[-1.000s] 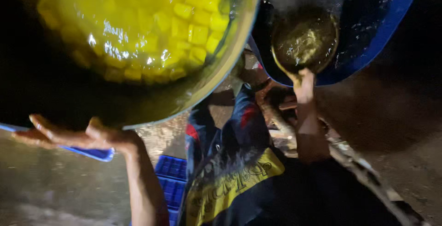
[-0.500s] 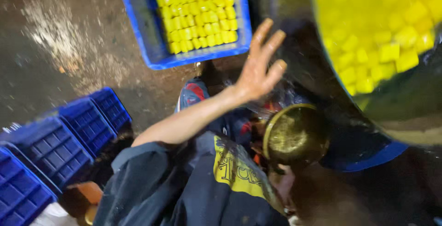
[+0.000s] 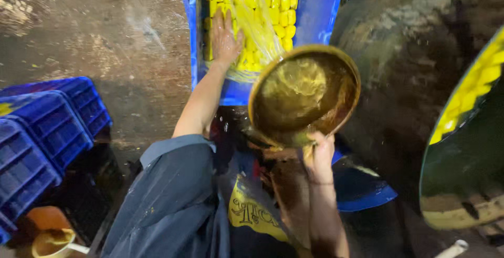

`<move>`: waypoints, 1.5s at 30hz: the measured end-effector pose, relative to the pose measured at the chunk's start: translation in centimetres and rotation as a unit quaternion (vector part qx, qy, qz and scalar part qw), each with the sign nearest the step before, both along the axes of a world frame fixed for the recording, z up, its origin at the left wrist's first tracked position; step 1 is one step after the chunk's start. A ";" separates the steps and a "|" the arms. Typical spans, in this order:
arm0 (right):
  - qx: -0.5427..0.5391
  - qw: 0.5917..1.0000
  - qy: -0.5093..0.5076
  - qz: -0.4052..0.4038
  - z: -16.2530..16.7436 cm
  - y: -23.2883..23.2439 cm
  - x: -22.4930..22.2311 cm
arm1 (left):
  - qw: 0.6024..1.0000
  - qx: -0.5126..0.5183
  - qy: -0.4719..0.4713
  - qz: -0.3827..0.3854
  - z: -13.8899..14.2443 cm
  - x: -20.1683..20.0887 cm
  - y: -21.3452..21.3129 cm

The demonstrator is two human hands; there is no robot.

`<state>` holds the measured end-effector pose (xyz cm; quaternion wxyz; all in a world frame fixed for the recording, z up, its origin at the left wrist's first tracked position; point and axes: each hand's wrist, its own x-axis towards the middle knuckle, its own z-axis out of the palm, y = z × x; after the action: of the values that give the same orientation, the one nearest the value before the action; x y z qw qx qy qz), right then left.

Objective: The person picks yellow blocks one at a time out of a large water-filled basin and places them into a blue plastic crate, arranging them in rows. They occasionally reach deeper into the basin to gather more blocks and briefly handle a metal bowl near a second basin.

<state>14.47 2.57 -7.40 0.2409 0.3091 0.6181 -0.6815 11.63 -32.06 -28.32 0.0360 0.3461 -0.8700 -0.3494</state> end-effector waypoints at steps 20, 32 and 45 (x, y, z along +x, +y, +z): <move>0.362 0.800 0.329 0.348 -5.8 -17.6 -7.4 | 0.987 0.001 -0.085 -0.137 -5.9 -2.6 -3.3; 0.388 0.739 0.492 0.248 3.6 -15.3 -3.5 | 0.986 0.073 -0.142 -0.044 -2.1 -3.9 -2.5; 0.198 0.974 -0.025 -0.110 -4.2 20.6 13.6 | 0.986 0.075 0.046 0.144 8.3 10.8 -3.7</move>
<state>28.12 23.14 -11.62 0.1140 0.4334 0.6968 -0.5601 22.46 -35.76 -20.07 0.1002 0.4526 -0.7801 -0.4203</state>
